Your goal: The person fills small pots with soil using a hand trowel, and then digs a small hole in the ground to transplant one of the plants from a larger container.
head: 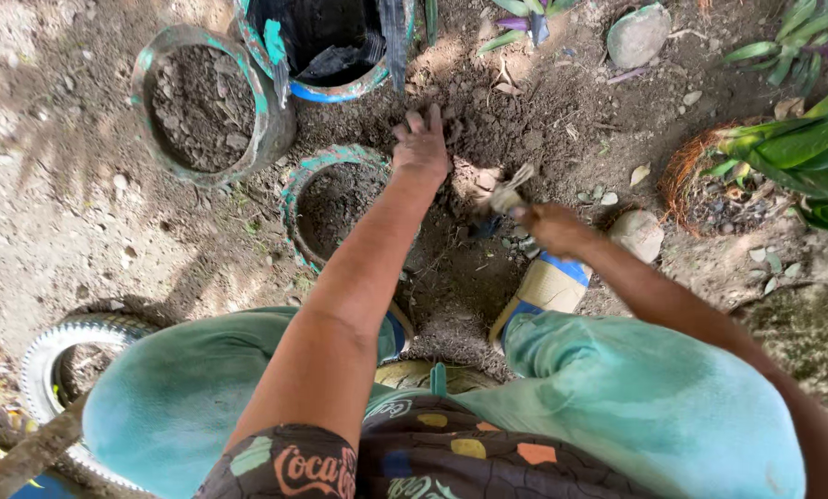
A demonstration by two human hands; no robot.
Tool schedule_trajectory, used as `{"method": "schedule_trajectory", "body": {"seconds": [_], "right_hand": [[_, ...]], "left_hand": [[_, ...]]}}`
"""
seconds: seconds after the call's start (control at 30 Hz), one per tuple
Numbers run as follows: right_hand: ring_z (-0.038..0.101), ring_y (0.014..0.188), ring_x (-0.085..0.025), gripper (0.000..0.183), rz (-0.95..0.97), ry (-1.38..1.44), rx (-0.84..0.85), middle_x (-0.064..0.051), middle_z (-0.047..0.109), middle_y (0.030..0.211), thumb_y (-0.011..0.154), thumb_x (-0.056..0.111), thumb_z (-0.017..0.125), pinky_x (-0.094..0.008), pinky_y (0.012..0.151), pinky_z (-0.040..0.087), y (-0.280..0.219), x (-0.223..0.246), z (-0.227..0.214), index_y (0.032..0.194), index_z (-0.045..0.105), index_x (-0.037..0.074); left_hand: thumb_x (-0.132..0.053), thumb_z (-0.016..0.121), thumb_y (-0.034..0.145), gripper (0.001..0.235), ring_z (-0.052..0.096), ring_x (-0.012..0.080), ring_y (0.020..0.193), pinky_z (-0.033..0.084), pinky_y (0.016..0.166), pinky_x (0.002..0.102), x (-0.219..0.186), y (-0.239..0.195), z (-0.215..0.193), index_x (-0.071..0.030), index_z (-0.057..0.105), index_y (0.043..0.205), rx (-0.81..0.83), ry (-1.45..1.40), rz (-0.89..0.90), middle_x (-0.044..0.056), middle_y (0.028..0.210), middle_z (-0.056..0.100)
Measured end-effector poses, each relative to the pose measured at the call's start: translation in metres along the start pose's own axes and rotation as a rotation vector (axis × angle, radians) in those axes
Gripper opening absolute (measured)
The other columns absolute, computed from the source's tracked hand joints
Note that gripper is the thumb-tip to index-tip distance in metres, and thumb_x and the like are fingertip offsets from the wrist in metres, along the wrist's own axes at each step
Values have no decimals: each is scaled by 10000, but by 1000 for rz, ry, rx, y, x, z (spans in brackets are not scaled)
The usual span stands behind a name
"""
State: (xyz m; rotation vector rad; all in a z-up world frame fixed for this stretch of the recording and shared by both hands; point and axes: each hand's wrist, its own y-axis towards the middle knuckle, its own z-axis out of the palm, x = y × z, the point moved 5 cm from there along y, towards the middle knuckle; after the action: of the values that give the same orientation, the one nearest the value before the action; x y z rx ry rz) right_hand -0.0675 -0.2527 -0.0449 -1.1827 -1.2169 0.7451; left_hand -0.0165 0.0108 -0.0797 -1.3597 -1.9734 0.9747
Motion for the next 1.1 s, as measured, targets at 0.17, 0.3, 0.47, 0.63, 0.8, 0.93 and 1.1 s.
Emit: {"method": "schedule_trajectory", "body": {"seconds": [0.17, 0.3, 0.47, 0.63, 0.8, 0.93, 1.1], "right_hand": [[312, 444, -77, 515, -92, 1002, 494, 5, 419, 716, 1147, 523, 348, -262, 323, 295, 24, -40, 49, 1152, 586, 66], [537, 587, -195, 713, -392, 349, 154, -83, 718, 1345, 814, 52, 597, -336, 448, 437, -11, -55, 16, 1509, 481, 163], [679, 1118, -300, 468, -67, -379, -101, -190, 706, 1125, 1096, 442, 311, -477, 1007, 516, -86, -56, -47, 1459, 543, 258], [575, 822, -251, 501, -92, -139, -296, -118, 610, 901, 1111, 478, 364, -450, 734, 486, 22, -4, -34, 1310, 622, 97], [316, 459, -73, 597, -135, 900, 382, 91, 361, 606, 1141, 567, 360, -280, 365, 325, 8, -8, 21, 1211, 637, 43], [503, 624, -195, 524, 6, -57, -58, -61, 525, 747, 1055, 477, 295, -409, 598, 512, -66, -2, -28, 1511, 495, 313], [723, 757, -367, 513, 274, -429, -131, -213, 691, 913, 1156, 427, 193, -492, 730, 661, -174, -24, -99, 1554, 470, 260]], "left_hand": [[-154, 800, 830, 1146, 496, 412, 1345, 581, 935, 412, 2, -6, 13, -112, -27, 1622, 77, 239, -18, 226, 1667, 163], [0, 596, 1005, 807, 780, 327, 1163, 660, 930, 398, 11, 5, 26, -157, 241, 1713, 120, -86, -30, 221, 1383, 681], [-7, 628, 915, 1003, 658, 371, 1087, 581, 828, 501, 10, 19, 13, -259, -51, 1608, 85, -125, -19, 212, 1363, 582], [-6, 563, 961, 1001, 713, 317, 1148, 618, 913, 432, -16, -1, 0, -150, -120, 1677, 241, -289, -77, 209, 1389, 643], [43, 643, 841, 1077, 564, 319, 1316, 532, 1053, 327, -18, 14, 18, -87, -91, 1619, 52, -466, -95, 223, 1541, 434], [20, 637, 848, 983, 383, 324, 1461, 399, 1171, 338, -23, 12, 23, -93, 40, 1621, -13, -565, -74, 196, 1600, 357], [-22, 657, 851, 905, 247, 356, 1507, 275, 1203, 460, -25, 4, -20, -167, 165, 1597, -138, -463, -31, 162, 1691, 208]]}}
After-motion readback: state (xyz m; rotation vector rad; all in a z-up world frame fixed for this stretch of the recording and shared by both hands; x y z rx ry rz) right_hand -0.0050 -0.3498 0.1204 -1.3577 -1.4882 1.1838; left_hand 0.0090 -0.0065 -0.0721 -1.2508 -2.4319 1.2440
